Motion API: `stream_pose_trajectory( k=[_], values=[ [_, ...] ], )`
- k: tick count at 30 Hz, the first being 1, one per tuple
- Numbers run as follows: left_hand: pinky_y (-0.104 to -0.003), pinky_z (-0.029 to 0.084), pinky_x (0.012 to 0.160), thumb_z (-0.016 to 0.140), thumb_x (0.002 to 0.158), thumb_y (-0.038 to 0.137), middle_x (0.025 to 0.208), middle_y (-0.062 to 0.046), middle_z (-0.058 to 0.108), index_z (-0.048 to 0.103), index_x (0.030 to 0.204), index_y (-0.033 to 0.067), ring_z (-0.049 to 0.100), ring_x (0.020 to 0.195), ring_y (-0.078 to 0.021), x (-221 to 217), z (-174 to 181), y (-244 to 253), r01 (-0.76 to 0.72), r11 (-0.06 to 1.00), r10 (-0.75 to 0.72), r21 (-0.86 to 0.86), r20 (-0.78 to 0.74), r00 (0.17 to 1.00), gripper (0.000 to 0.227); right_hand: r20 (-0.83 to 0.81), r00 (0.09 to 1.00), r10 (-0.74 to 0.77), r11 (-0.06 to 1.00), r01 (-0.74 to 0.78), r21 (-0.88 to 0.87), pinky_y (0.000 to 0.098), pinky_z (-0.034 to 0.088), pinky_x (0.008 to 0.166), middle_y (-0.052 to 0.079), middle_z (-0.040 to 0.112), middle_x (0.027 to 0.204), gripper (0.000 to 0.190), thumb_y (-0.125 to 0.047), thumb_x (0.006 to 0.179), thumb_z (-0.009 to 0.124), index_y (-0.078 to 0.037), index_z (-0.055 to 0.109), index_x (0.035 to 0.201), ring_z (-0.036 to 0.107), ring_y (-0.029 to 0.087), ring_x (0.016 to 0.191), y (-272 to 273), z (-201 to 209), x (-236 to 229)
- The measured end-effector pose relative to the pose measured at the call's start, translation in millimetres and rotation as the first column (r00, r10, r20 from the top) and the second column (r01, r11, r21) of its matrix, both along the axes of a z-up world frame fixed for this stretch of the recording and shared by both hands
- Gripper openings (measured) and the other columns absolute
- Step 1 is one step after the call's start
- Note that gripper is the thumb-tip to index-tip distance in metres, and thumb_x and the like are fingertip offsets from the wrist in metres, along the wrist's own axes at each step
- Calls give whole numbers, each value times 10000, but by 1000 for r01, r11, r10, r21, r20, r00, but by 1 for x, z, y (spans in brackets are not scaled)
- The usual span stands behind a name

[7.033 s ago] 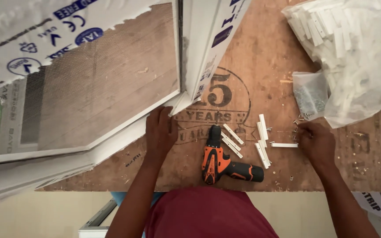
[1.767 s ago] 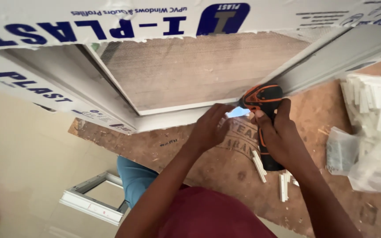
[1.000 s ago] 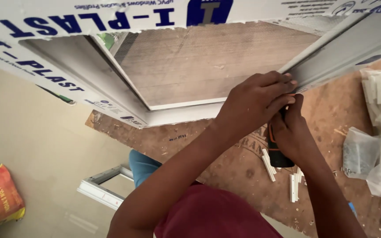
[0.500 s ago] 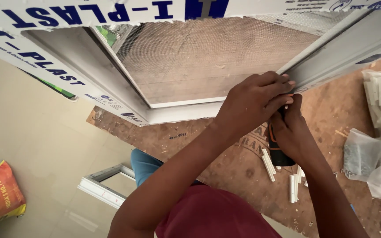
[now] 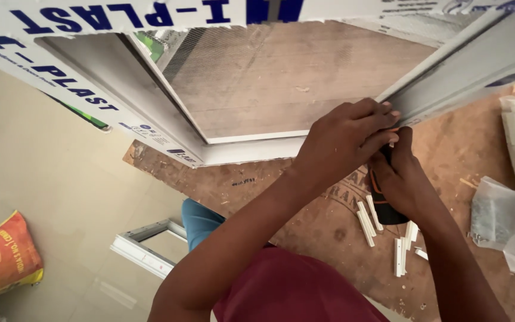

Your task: Assembling hardware and sealants onto a uPVC window frame in a workshop.

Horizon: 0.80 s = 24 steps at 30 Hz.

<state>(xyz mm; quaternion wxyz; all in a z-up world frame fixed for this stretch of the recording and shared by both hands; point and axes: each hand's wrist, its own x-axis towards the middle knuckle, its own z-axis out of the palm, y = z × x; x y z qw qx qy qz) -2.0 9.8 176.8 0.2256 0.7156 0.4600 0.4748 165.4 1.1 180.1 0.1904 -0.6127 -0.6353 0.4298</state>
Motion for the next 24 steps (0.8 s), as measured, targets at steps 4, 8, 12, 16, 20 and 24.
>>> stream_pose_trajectory(
  k=[4,8,12,16,20,24],
  values=[
    [-332,592,905,717,959,299,1150,27,719,770,1163,146,717,1048,-180,1,2,-3,-10,1000,10,6,20,1000,261,-50,999,9,1000,-9,-16,398,503,536,179,592,810,298,-127,1044,439,-18,253,1249,628,244,625,0,2,2],
    [-329,595,907,723,951,299,1145,26,723,771,1158,150,721,1050,-184,-1,3,-8,-26,1000,26,0,25,999,259,13,999,52,998,-53,40,379,500,569,170,590,852,324,-118,1044,468,-7,257,1262,615,223,677,-1,-2,5],
    [-325,605,906,737,949,286,1160,18,718,760,1185,157,730,1050,-193,-2,-3,-11,-43,998,42,36,41,998,270,-27,995,99,992,-96,87,344,496,598,160,603,906,386,-113,1037,477,-12,253,1335,605,186,731,-2,-11,15],
    [-320,616,887,732,970,259,1225,-1,707,724,1232,163,740,1041,-199,-8,-3,-23,-26,995,17,97,94,995,280,-203,975,89,995,-77,66,323,478,584,141,620,957,379,-133,1040,522,-7,311,1329,578,146,759,-4,1,16],
    [-338,622,872,672,1025,174,1256,-45,693,675,1306,150,748,1032,-232,-13,-22,-45,-32,998,17,60,232,973,282,-119,993,-1,1000,3,14,315,473,516,109,660,825,385,-200,982,602,-30,414,1271,602,147,648,-14,25,13],
    [-410,588,839,666,973,95,1172,-98,687,685,1268,94,706,1030,-315,-17,-75,-57,-147,989,148,-23,51,988,296,69,996,62,997,-65,46,323,446,500,94,646,683,421,-251,957,662,-33,456,1253,572,144,582,-22,33,17]
  ],
)
